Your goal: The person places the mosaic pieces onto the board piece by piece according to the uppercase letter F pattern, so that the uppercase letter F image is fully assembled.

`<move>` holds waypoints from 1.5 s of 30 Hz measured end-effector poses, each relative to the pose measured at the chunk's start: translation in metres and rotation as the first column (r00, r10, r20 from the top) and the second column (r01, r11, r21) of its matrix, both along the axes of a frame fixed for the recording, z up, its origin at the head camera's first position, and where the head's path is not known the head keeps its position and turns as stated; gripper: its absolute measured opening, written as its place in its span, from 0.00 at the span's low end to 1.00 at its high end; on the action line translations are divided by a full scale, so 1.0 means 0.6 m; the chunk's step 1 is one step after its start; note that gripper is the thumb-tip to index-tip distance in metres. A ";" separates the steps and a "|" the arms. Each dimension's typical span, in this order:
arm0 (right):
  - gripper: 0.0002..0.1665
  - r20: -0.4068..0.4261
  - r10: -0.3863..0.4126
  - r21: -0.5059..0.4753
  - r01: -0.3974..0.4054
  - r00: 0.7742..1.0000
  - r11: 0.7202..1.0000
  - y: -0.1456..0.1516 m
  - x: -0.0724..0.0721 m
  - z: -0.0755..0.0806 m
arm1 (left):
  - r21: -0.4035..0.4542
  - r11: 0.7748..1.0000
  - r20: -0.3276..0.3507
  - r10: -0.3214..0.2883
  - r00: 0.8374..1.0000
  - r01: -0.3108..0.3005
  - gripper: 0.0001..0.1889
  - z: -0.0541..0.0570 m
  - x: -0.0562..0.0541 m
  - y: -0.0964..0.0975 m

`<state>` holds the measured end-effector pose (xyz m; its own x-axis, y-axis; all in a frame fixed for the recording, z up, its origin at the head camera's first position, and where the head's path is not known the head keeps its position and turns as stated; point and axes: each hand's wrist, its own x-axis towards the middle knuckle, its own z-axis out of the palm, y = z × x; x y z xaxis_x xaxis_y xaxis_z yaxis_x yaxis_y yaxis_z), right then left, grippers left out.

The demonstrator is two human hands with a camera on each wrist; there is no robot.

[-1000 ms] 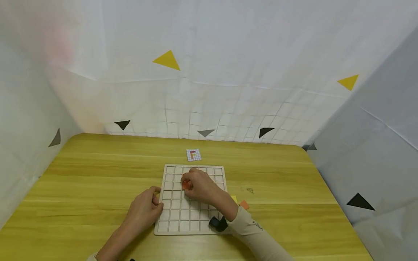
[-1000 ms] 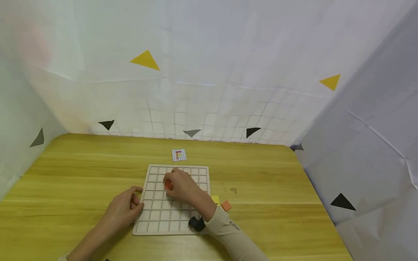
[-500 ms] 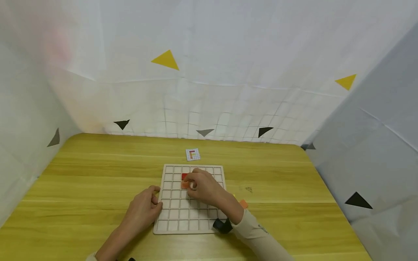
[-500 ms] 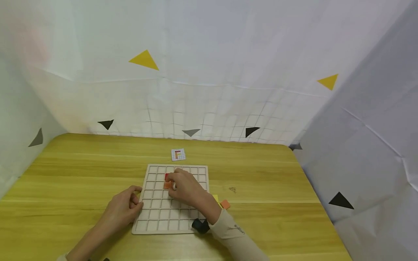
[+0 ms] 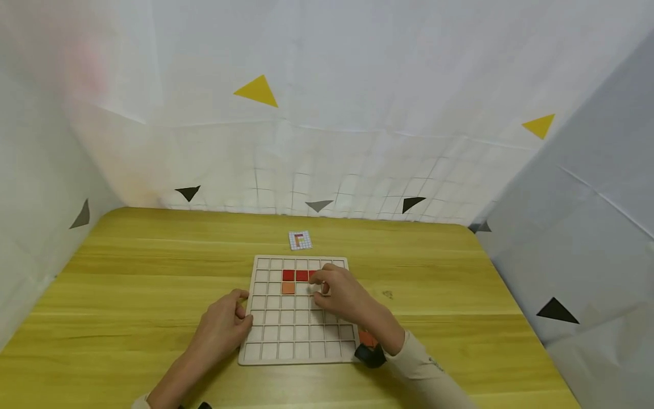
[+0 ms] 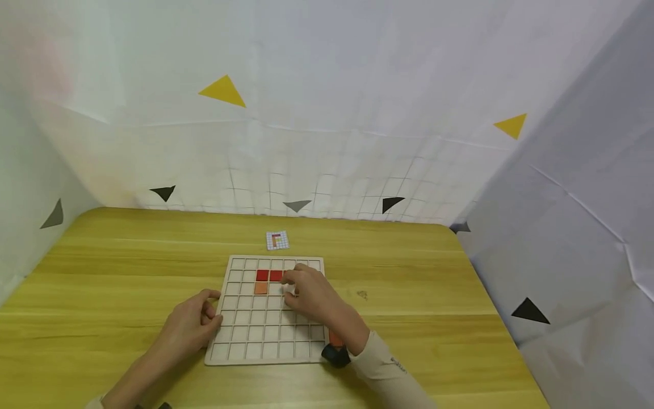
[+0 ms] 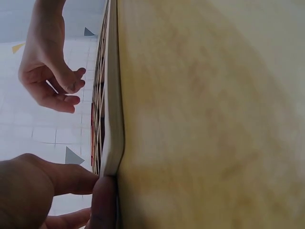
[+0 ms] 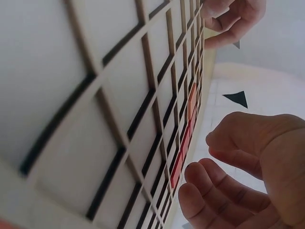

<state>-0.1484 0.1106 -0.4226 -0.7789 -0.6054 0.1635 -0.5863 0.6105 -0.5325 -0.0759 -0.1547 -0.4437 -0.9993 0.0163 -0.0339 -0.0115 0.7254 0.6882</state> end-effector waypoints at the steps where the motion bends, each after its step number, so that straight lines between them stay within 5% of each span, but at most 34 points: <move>1: 0.14 0.000 -0.002 0.001 0.002 1.000 1.000 0.003 0.000 0.000 | 0.000 1.000 0.000 0.001 1.000 -0.001 0.23 0.000 0.000 0.000; 45: 0.11 -0.025 -0.155 0.007 0.156 0.988 0.988 0.115 0.026 -0.005 | 0.005 1.000 0.005 0.000 1.000 0.000 0.22 0.001 -0.002 0.001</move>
<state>-0.1330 0.1793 -0.4259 -0.8595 -0.4788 0.1788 -0.4967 0.7000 -0.5131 -0.0771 -0.1541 -0.4429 -0.9991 0.0163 -0.0389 -0.0151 0.7219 0.6919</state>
